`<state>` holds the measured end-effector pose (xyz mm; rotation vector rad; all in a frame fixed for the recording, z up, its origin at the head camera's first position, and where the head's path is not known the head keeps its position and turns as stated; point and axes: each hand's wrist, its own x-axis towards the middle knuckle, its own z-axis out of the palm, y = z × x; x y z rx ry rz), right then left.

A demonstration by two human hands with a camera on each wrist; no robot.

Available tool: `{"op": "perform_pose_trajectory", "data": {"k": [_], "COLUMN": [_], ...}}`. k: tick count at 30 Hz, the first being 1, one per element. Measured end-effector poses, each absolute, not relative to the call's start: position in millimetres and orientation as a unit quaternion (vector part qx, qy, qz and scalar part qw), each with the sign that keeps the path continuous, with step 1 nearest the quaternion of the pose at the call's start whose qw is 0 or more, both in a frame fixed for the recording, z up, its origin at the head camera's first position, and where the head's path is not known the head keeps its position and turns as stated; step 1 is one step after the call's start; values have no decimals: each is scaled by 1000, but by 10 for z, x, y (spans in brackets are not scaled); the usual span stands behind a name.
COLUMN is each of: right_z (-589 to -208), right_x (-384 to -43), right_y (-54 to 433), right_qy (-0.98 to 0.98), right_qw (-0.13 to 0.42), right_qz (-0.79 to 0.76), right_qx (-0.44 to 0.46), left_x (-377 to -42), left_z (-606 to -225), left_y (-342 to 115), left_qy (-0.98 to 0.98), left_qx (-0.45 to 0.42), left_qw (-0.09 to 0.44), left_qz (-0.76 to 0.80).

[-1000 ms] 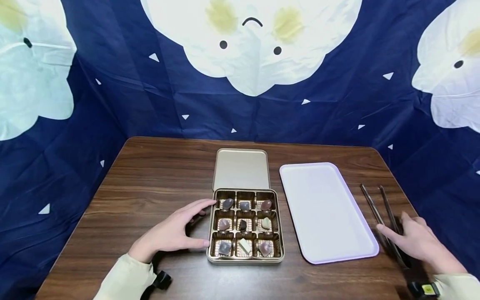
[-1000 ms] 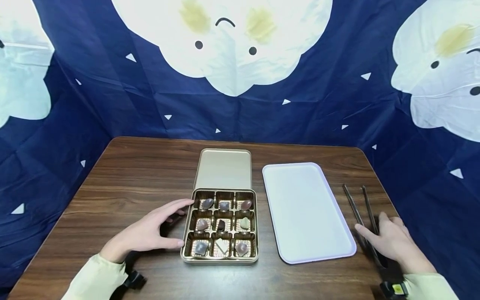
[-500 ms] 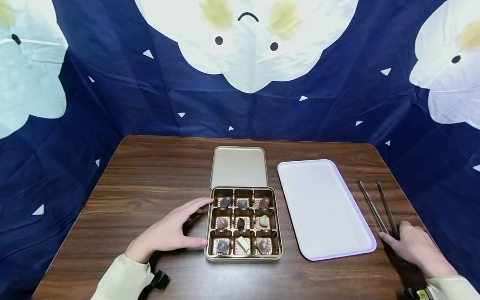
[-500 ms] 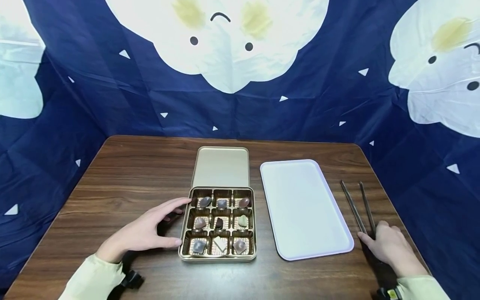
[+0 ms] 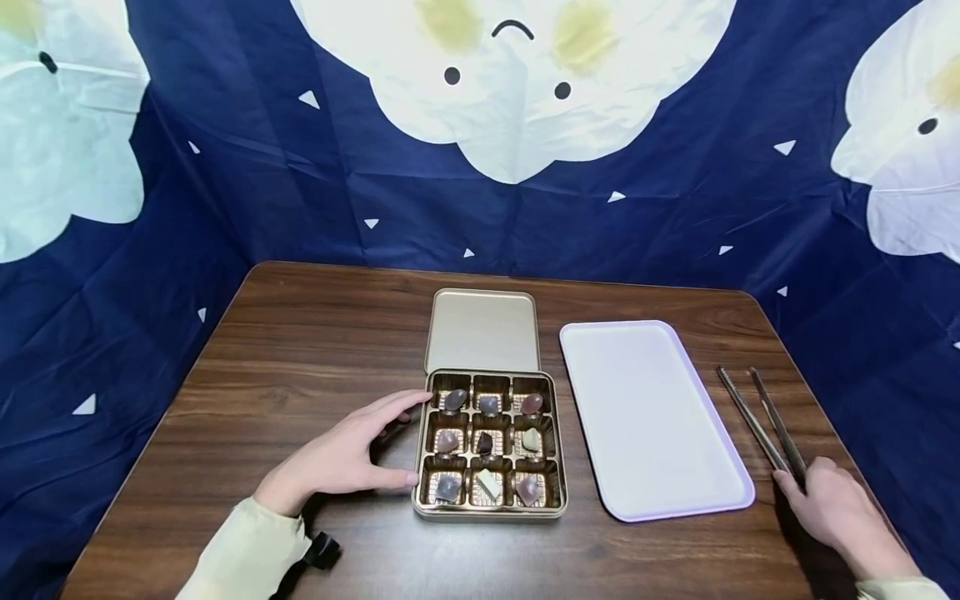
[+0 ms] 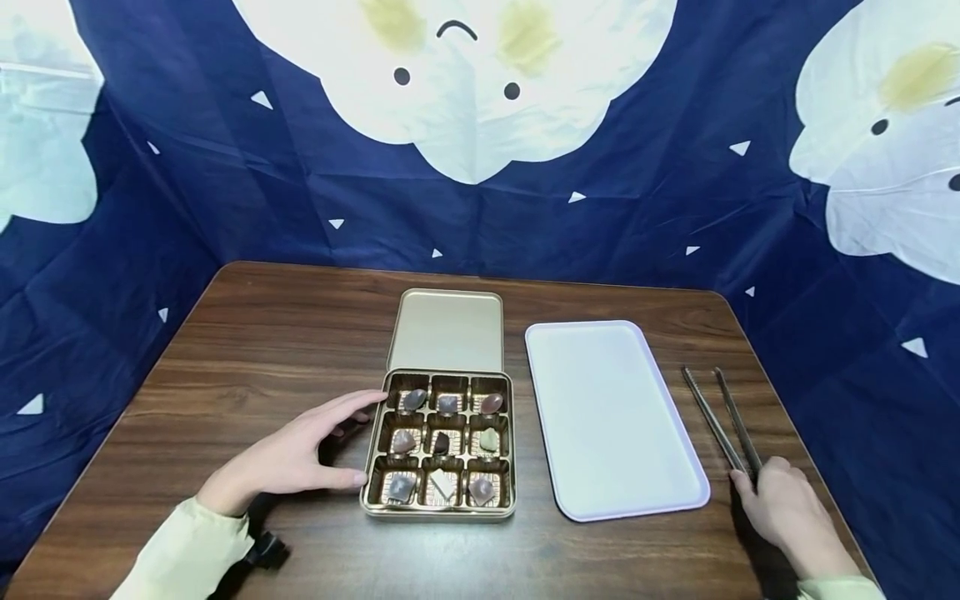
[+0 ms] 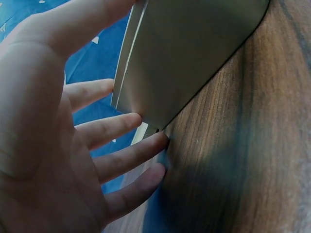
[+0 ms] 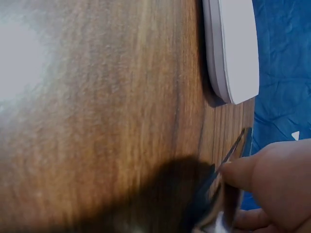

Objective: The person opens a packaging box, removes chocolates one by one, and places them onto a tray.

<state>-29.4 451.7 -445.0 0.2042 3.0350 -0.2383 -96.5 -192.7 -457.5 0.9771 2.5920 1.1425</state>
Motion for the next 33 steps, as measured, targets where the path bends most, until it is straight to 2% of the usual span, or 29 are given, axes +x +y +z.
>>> {"op": "perform_pose_trajectory", "data": {"k": [8, 12, 18, 33], "right_z": [-4384, -4358, -4319, -4131], "right_x": [-215, -203, -224, -489], "right_y": [4516, 4485, 4407, 3908], "right_qy": [988, 986, 978, 937], "right_qw": [-5, -50, -122, -223], "right_qz": [-100, -110, -147, -264], "right_qx": [119, 118, 87, -54], "left_x": [-964, -957, -952, -949], "left_z": [-4566, -4564, -4550, -4558], "left_y": [-1931, -1935, -1933, -1926], "left_qy": [864, 867, 869, 868], "left_qx": [323, 316, 311, 310], "left_qw": [74, 79, 82, 82], "left_qz": [380, 378, 376, 378]}}
